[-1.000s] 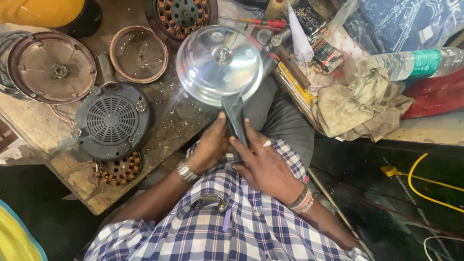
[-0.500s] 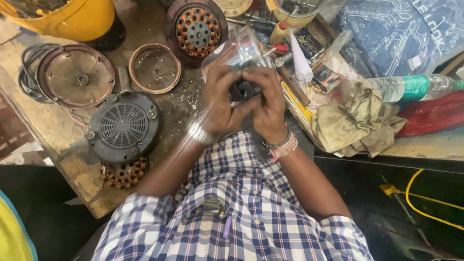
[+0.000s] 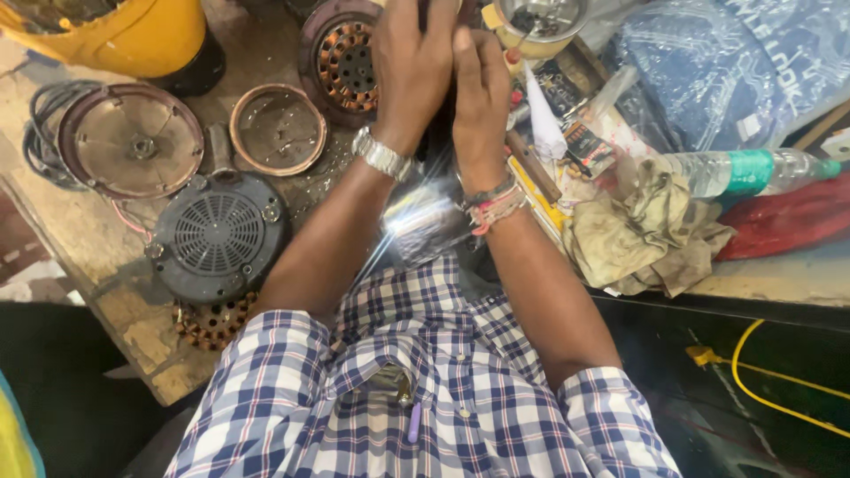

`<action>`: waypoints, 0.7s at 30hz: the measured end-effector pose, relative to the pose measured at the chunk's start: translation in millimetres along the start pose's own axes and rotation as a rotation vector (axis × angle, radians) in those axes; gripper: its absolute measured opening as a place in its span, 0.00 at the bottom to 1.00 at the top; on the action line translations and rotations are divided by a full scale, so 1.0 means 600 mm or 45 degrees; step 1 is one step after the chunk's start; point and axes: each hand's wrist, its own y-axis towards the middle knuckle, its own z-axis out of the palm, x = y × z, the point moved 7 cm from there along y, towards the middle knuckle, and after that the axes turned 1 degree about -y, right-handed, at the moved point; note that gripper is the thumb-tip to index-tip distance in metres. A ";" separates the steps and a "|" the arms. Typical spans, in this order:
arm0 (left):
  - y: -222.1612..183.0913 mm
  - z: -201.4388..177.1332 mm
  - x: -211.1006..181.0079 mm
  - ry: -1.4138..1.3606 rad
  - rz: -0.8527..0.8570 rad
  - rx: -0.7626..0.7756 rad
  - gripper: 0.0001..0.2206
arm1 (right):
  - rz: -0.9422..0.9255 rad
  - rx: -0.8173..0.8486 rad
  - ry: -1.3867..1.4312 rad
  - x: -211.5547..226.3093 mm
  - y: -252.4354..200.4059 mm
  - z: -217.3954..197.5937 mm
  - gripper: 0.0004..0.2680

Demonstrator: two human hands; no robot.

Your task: The person assembles a pressure cooker by placing a rubber gasket into the lid, attaching the lid to the pot, and securing the handle. They repeatedly open and close the lid to check the fit and alignment.

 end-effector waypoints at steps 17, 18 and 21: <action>0.006 0.014 0.149 0.122 -0.107 -0.135 0.11 | -0.100 -0.366 -0.149 -0.062 0.032 0.043 0.12; 0.016 0.002 0.158 0.142 -0.135 -0.151 0.11 | -0.035 -0.373 -0.251 -0.064 0.038 0.055 0.13; 0.052 -0.030 0.182 0.204 -0.216 -0.203 0.12 | 0.071 -0.384 -0.449 -0.050 0.054 0.092 0.16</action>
